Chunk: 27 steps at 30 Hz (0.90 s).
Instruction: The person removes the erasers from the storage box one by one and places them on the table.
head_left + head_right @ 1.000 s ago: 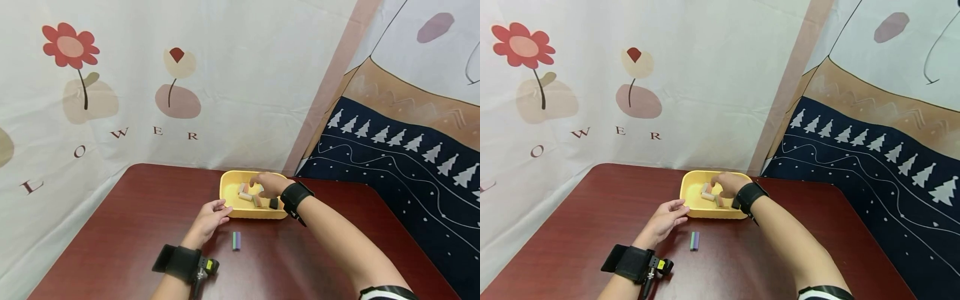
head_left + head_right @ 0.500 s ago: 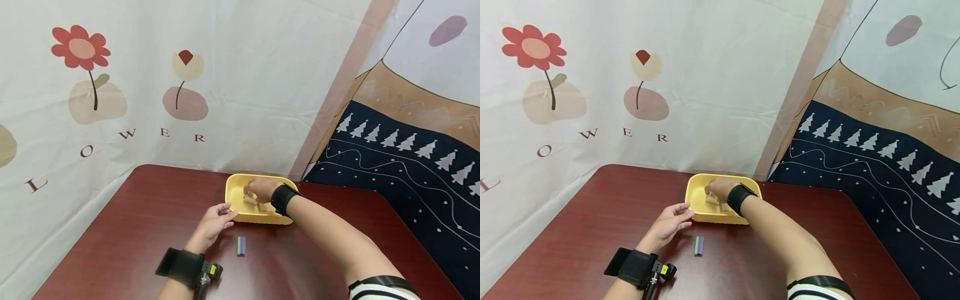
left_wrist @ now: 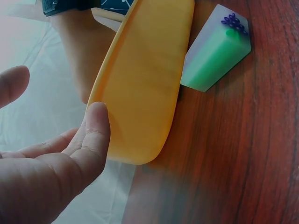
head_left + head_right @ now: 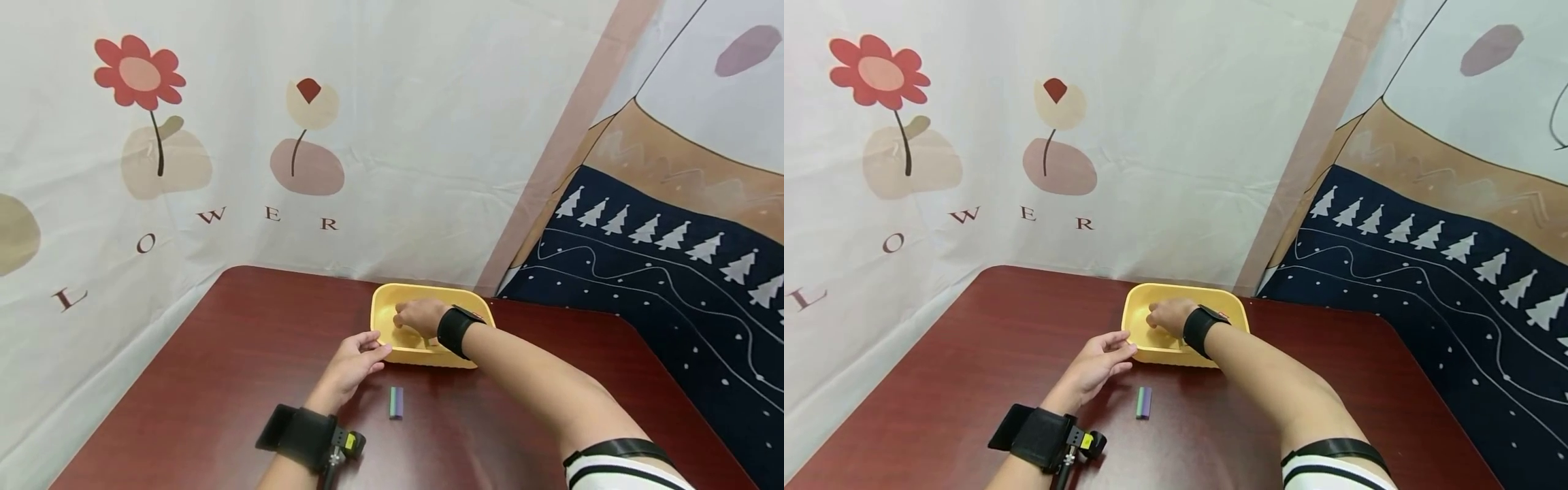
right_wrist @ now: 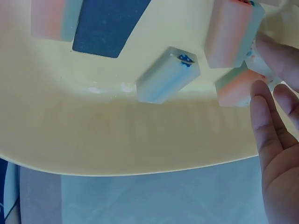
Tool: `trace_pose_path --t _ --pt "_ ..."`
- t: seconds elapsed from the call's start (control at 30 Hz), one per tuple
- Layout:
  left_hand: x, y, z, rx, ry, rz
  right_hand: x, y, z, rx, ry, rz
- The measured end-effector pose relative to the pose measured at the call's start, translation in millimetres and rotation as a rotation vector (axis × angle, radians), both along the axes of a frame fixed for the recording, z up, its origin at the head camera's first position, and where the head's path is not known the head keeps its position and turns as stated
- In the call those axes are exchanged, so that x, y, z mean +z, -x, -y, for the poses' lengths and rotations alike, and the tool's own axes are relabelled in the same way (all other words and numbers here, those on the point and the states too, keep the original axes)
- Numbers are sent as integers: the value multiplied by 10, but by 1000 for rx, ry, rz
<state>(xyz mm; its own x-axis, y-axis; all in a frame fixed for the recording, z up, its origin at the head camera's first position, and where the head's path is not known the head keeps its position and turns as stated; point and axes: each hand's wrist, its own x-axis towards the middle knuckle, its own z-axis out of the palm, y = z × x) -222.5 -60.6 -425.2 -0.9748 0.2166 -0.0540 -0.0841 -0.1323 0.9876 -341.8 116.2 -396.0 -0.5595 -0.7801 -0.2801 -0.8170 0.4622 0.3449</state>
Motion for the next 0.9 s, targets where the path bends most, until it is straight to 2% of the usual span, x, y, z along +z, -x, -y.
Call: trace_pose_path --t 0.27,0.63,0.9 --pt "3 26 4 2 7 -3 -6 27 26 36 -53 -51" --pt "20 -1 15 -12 12 -8 -103 -8 22 102 -104 -230" --pt "29 2 25 -13 18 -13 -77 -43 14 81 -122 -220"
